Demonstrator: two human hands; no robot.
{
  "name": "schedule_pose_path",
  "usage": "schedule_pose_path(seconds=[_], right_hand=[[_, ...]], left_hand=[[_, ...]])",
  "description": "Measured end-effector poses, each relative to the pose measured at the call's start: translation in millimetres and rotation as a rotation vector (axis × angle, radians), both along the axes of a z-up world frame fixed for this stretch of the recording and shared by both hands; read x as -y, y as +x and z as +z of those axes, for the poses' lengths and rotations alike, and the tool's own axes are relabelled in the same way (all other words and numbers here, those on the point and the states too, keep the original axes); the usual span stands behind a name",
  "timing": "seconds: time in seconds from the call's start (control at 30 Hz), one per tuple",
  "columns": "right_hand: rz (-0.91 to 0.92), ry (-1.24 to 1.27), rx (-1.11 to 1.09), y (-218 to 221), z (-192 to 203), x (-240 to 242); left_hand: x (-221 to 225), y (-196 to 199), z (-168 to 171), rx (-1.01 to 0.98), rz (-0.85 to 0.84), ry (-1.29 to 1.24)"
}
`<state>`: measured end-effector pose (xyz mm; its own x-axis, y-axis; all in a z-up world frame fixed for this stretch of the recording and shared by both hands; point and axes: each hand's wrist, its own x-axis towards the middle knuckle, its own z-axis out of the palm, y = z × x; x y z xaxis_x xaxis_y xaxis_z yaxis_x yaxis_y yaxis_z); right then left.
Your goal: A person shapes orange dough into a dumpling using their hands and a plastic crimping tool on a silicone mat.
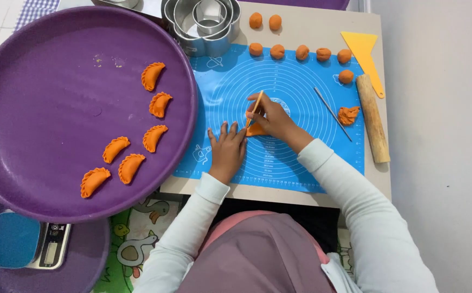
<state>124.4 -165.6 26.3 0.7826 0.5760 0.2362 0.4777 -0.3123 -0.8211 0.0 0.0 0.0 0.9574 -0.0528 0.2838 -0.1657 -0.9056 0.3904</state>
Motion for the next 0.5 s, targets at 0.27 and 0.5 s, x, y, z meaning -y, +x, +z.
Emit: schedule_pose_path(seconds=[0.27,0.5], right_hand=[[-0.175,0.338,-0.139,-22.6,-1.8,10.4],[-0.322,0.542,-0.234,-20.7,-19.7,30.0]], left_hand=[[-1.9,19.2,-9.9,0.081,0.03,0.092],[-0.6,54.3,2.7,0.119,-0.199,0.089]])
